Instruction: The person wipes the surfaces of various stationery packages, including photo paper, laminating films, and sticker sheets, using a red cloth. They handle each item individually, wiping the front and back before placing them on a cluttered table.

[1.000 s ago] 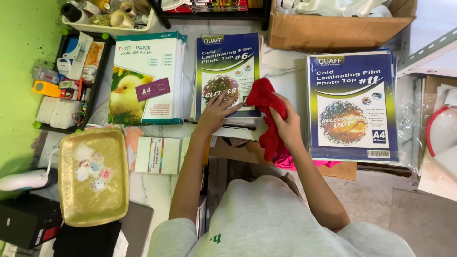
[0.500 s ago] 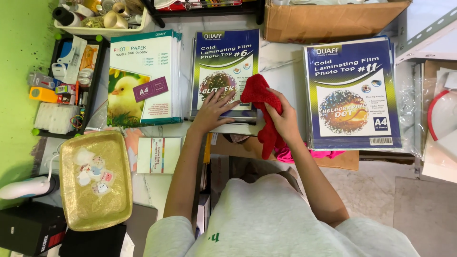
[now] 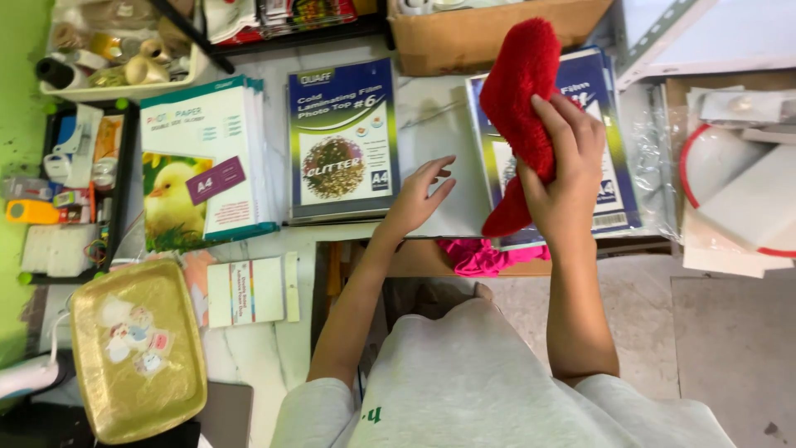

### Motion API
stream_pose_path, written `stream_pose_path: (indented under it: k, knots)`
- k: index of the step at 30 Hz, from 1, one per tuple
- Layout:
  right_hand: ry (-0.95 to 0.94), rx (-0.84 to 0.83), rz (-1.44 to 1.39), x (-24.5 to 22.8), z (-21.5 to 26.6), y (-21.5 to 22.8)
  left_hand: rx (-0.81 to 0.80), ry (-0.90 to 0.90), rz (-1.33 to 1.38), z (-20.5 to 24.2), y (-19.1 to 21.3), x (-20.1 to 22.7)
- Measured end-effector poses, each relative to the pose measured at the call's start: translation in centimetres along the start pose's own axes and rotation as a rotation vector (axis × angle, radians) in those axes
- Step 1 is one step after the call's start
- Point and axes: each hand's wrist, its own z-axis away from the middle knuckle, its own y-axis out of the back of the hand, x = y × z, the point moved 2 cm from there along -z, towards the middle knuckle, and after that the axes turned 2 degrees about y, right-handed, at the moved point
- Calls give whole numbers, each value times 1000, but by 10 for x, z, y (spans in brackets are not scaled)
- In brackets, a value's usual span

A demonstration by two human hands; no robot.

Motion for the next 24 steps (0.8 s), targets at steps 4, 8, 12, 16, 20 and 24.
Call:
stream_pose_path:
  k: [4, 8, 12, 16, 20, 24]
  knots:
    - [32, 5, 201, 31, 4, 17, 64, -6, 176, -36, -74, -56]
    - [148, -420, 331, 105, 51, -38, 338, -60, 77, -58, -116, -82]
    - [207, -428, 345, 138, 67, -60, 509, 27, 205, -61, -132, -95]
    - [156, -453, 284, 178, 25, -76, 430, 83, 333, -56, -119, -75]
    - [137, -434, 268, 237, -30, -104, 407, 138, 285, -61, -111, -66]
    - [24, -307, 348, 261, -53, -129, 488, 197, 178, -58, -113, -37]
